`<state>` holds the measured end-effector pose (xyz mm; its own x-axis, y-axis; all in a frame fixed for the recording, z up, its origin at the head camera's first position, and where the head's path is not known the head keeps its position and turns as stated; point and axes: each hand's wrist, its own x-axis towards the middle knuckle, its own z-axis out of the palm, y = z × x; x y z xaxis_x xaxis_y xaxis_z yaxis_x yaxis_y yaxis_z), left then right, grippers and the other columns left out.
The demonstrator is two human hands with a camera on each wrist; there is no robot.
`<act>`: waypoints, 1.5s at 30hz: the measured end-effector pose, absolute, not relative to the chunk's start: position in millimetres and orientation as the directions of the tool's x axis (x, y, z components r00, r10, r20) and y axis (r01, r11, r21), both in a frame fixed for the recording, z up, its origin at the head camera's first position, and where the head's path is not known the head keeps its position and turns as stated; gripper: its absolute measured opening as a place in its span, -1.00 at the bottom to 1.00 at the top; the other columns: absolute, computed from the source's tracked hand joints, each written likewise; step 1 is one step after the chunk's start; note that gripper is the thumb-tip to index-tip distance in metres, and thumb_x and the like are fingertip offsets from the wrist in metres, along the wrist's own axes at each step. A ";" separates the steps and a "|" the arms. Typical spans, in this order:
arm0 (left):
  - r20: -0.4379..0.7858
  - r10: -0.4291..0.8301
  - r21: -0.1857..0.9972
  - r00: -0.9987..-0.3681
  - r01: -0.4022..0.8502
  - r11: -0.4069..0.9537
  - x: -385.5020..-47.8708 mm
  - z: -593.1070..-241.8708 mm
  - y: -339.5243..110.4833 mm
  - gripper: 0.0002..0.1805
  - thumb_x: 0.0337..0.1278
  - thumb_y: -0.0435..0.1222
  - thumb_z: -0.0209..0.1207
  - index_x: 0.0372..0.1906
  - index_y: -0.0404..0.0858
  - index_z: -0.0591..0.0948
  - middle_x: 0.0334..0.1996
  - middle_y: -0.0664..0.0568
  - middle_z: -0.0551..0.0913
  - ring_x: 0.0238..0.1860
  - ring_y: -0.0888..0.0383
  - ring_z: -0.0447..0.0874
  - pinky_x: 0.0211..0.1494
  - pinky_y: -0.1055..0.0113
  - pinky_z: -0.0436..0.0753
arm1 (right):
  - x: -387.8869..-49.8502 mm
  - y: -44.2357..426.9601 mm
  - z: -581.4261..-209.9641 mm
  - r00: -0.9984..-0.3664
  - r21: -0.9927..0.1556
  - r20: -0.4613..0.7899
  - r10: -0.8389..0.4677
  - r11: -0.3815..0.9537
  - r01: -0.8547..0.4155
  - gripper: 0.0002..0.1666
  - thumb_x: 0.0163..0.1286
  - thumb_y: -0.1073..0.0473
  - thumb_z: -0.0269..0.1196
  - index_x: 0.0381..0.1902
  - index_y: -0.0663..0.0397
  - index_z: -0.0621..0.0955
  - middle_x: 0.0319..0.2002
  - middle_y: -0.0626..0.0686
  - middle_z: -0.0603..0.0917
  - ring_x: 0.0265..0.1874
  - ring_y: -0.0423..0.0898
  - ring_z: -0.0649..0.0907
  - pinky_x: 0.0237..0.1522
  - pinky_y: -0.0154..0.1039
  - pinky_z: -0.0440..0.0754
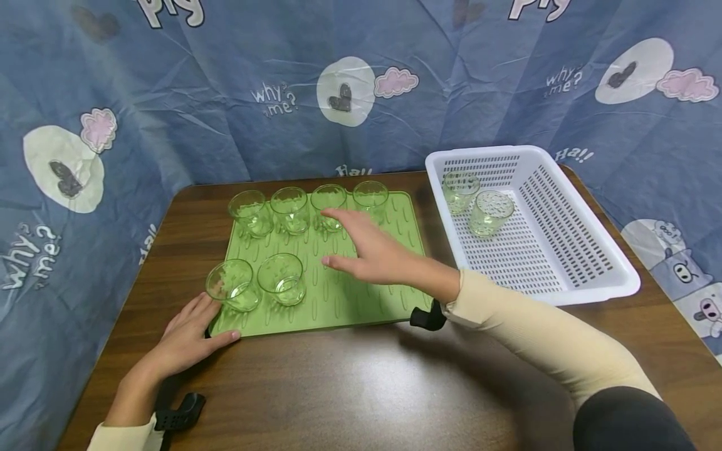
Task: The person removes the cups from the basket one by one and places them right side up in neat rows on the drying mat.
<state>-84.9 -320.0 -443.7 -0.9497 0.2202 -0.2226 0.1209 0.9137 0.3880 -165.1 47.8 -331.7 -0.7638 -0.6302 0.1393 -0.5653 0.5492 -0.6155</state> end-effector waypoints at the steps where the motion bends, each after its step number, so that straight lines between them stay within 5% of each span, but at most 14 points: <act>1: -0.223 0.220 0.388 -0.950 0.121 0.914 -85.0 -443.9 -319.8 0.01 0.23 0.14 0.20 0.51 -0.47 0.14 0.49 -0.55 0.00 0.49 -0.50 -0.10 0.29 -0.52 0.03 | -166.4 53.1 -329.1 -0.768 -0.615 0.142 -0.624 0.552 -0.563 -0.07 0.37 -0.04 0.29 0.55 0.08 0.14 0.54 0.12 0.24 0.54 0.08 0.22 0.57 0.07 0.10; 10: -0.213 0.226 0.392 -0.951 0.128 0.911 -85.6 -443.9 -319.3 0.01 0.23 0.13 0.21 0.53 -0.44 0.11 0.50 -0.53 -0.01 0.49 -0.49 -0.10 0.29 -0.51 0.05 | -191.2 104.5 -308.4 -0.826 -0.522 0.214 -0.522 0.653 -0.548 -0.10 0.34 -0.01 0.30 0.51 0.14 0.21 0.50 0.17 0.30 0.49 0.12 0.30 0.53 0.06 0.18; 28: -0.231 0.215 0.399 -0.949 0.110 0.910 -84.9 -444.1 -319.6 0.02 0.22 0.14 0.20 0.52 -0.44 0.12 0.50 -0.54 -0.01 0.51 -0.49 -0.13 0.30 -0.52 0.00 | -240.0 202.5 -328.1 -0.961 -0.632 0.116 -0.252 0.727 -0.267 -0.19 0.39 0.15 0.21 0.48 0.33 0.20 0.45 0.36 0.31 0.45 0.29 0.30 0.51 0.16 0.16; 45: -0.230 0.221 0.402 -0.948 0.114 0.909 -85.2 -443.1 -319.4 0.01 0.22 0.13 0.20 0.51 -0.47 0.14 0.50 -0.54 -0.01 0.50 -0.50 -0.13 0.28 -0.54 0.02 | -257.4 297.3 -358.0 -0.978 -0.624 -0.157 -0.136 0.782 -0.009 0.21 0.32 -0.03 0.30 0.57 0.33 -0.18 0.52 0.51 -0.02 0.49 0.46 0.09 0.46 0.35 0.09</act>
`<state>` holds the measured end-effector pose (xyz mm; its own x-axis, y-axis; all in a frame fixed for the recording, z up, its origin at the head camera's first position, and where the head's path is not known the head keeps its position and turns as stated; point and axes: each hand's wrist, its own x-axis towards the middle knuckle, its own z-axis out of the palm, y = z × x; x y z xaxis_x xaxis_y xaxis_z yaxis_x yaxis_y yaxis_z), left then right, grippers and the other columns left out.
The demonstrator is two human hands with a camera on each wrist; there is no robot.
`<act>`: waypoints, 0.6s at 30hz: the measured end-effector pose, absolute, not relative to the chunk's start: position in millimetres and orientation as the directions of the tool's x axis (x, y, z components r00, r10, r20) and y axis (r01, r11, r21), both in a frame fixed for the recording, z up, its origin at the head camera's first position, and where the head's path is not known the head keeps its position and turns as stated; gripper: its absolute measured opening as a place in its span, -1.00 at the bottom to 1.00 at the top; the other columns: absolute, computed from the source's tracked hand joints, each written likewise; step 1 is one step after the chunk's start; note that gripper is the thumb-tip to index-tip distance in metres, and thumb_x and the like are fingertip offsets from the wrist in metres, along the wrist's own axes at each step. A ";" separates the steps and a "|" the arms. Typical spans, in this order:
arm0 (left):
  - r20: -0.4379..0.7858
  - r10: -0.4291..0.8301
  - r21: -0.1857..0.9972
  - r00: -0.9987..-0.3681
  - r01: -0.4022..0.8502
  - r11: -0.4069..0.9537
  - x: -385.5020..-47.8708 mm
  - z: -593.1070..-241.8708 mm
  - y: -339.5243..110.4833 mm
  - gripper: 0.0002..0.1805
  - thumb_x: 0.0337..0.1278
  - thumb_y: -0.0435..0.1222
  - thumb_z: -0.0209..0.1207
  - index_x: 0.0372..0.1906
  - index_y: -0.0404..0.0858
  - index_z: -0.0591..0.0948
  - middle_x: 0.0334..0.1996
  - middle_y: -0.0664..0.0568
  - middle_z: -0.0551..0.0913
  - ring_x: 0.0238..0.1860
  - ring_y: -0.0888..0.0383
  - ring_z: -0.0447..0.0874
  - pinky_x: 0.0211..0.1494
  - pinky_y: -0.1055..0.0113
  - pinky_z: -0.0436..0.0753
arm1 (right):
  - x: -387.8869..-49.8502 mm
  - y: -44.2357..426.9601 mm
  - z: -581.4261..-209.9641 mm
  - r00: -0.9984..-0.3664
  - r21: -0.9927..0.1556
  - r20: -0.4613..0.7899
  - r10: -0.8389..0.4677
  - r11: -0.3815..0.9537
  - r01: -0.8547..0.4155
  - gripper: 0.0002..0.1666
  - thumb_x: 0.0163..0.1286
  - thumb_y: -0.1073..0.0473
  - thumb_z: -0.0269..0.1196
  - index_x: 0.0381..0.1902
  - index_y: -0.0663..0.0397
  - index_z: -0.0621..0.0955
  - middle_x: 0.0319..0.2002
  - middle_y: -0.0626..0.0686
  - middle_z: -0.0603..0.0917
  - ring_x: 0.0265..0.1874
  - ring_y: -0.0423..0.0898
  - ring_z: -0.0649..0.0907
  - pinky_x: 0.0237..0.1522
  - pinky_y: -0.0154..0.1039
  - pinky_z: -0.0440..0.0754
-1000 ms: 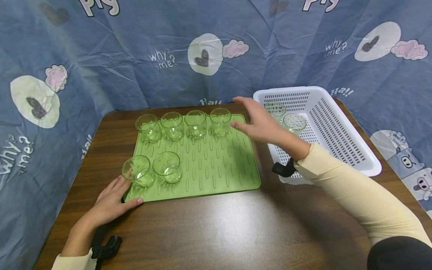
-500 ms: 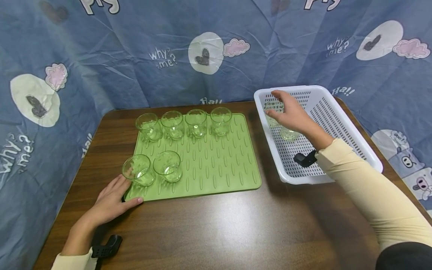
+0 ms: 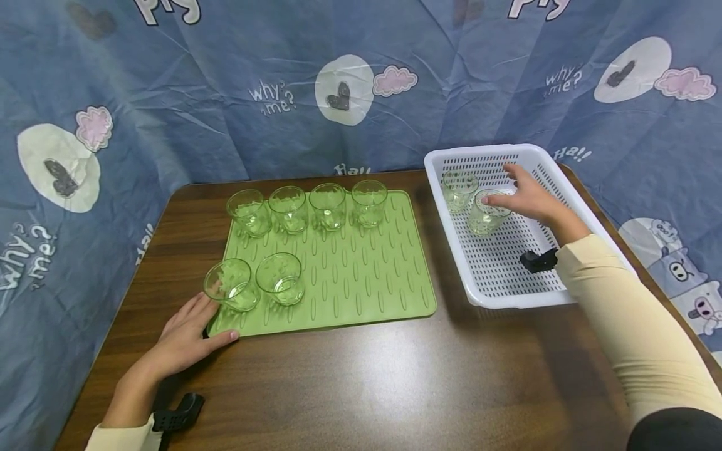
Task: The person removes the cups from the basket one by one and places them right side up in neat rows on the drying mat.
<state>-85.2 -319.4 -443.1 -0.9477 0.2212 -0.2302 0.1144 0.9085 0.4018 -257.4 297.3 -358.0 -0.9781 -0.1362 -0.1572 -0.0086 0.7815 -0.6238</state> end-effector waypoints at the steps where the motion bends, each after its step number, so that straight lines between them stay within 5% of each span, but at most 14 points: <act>1: -0.232 0.221 0.402 -0.947 0.113 0.908 -85.2 -443.0 -319.4 0.01 0.23 0.13 0.20 0.51 -0.48 0.13 0.50 -0.54 -0.01 0.50 -0.50 -0.13 0.28 -0.54 0.02 | -257.2 299.7 -358.8 -0.975 -0.630 -0.174 -0.139 0.777 0.002 0.22 0.33 -0.03 0.30 0.58 0.31 -0.20 0.52 0.51 -0.04 0.49 0.47 0.08 0.46 0.36 0.10; 10: -0.224 0.219 0.404 -0.950 0.114 0.908 -84.2 -444.0 -318.9 0.02 0.22 0.14 0.21 0.51 -0.47 0.14 0.51 -0.51 -0.01 0.50 -0.49 -0.13 0.30 -0.52 0.00 | -259.1 312.6 -369.1 -0.927 -0.654 -0.295 -0.232 0.757 0.019 0.17 0.36 -0.03 0.29 0.61 0.15 -0.19 0.55 0.44 -0.03 0.52 0.43 0.03 0.45 0.39 0.07; 18: -0.223 0.215 0.411 -0.951 0.109 0.905 -82.6 -442.6 -318.0 0.02 0.21 0.14 0.21 0.49 -0.51 0.17 0.49 -0.54 0.00 0.50 -0.49 -0.12 0.32 -0.52 -0.01 | -256.3 313.3 -371.3 -0.916 -0.716 -0.293 -0.275 0.698 0.019 0.11 0.35 0.12 0.29 0.59 0.21 -0.13 0.52 0.49 0.00 0.52 0.43 0.04 0.45 0.39 0.08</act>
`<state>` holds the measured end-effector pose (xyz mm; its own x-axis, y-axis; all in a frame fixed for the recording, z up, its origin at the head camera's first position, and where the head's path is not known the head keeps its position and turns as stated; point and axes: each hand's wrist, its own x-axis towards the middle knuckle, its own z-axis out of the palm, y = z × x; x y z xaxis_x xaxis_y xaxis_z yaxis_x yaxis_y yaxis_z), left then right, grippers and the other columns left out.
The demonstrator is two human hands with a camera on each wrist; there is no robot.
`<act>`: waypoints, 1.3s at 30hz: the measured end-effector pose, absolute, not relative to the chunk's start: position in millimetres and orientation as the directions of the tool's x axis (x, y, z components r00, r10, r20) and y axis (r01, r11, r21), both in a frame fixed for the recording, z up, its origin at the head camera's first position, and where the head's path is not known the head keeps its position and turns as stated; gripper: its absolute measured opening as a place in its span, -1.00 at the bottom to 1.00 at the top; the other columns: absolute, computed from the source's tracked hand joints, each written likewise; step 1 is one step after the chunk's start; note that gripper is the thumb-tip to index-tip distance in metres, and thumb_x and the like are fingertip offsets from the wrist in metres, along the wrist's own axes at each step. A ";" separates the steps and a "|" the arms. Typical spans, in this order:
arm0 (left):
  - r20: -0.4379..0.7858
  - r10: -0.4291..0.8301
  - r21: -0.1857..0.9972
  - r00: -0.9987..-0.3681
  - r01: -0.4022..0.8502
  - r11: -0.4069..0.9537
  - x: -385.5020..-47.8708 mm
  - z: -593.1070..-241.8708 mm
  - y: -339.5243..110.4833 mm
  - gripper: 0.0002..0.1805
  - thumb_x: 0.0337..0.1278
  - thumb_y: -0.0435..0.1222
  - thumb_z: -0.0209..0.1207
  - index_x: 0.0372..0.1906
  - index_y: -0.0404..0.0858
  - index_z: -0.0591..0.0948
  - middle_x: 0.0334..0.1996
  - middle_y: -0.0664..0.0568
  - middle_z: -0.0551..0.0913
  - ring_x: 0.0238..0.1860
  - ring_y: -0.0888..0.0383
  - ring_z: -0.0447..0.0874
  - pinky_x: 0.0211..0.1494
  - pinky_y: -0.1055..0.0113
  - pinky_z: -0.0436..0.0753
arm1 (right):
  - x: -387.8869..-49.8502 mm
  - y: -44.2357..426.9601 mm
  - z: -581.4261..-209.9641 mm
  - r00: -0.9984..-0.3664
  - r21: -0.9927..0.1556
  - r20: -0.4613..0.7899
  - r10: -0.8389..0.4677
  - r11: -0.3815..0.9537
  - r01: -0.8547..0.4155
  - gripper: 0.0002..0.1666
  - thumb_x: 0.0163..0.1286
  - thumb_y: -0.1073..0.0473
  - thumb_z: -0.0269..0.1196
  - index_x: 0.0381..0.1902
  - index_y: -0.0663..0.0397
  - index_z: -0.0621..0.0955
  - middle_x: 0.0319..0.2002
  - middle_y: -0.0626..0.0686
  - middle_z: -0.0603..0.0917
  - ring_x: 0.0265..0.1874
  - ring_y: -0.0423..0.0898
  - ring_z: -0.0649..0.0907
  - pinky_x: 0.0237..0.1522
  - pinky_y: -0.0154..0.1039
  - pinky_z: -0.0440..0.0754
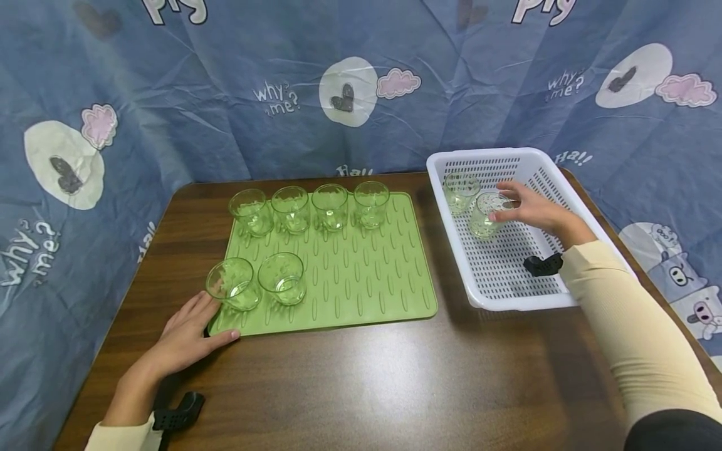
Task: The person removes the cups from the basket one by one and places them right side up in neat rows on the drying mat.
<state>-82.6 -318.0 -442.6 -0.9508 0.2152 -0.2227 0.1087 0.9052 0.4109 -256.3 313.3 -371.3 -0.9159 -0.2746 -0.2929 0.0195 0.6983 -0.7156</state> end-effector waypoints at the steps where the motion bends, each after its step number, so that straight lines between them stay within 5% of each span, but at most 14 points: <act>1: -0.222 0.215 0.409 -0.951 0.109 0.906 -82.8 -442.3 -318.0 0.02 0.21 0.14 0.21 0.48 -0.51 0.17 0.49 -0.55 0.01 0.50 -0.49 -0.12 0.32 -0.52 0.00 | -256.0 313.5 -371.6 -0.915 -0.726 -0.289 -0.282 0.687 0.017 0.11 0.34 0.15 0.29 0.59 0.22 -0.13 0.51 0.50 0.00 0.52 0.43 0.05 0.44 0.39 0.08; 12: -0.223 0.217 0.399 -0.950 0.114 0.910 -83.6 -442.5 -320.0 0.03 0.22 0.14 0.20 0.50 -0.50 0.14 0.49 -0.54 0.00 0.50 -0.49 -0.12 0.32 -0.51 0.00 | -254.7 313.4 -379.2 -0.880 -0.787 -0.321 -0.351 0.616 0.041 0.18 0.31 0.27 0.31 0.60 0.08 -0.21 0.50 0.51 0.01 0.40 0.52 0.25 0.36 0.37 0.29; 20: -0.230 0.208 0.392 -0.951 0.105 0.914 -83.4 -442.0 -320.1 0.03 0.21 0.15 0.21 0.48 -0.53 0.17 0.49 -0.55 0.01 0.50 -0.48 -0.12 0.31 -0.52 0.00 | -258.0 309.5 -386.7 -0.893 -0.779 -0.294 -0.342 0.626 0.016 0.14 0.26 0.35 0.34 0.58 0.15 -0.10 0.46 0.52 0.14 0.30 0.48 0.42 0.31 0.28 0.42; 39: -0.219 0.212 0.392 -0.952 0.114 0.913 -83.2 -442.3 -319.8 0.02 0.22 0.14 0.21 0.49 -0.50 0.15 0.49 -0.54 0.01 0.50 -0.48 -0.12 0.31 -0.52 0.00 | -255.9 308.7 -384.6 -0.908 -0.753 -0.279 -0.313 0.658 0.004 0.08 0.29 0.26 0.35 0.58 0.18 -0.03 0.45 0.48 0.21 0.42 0.39 0.31 0.35 0.30 0.37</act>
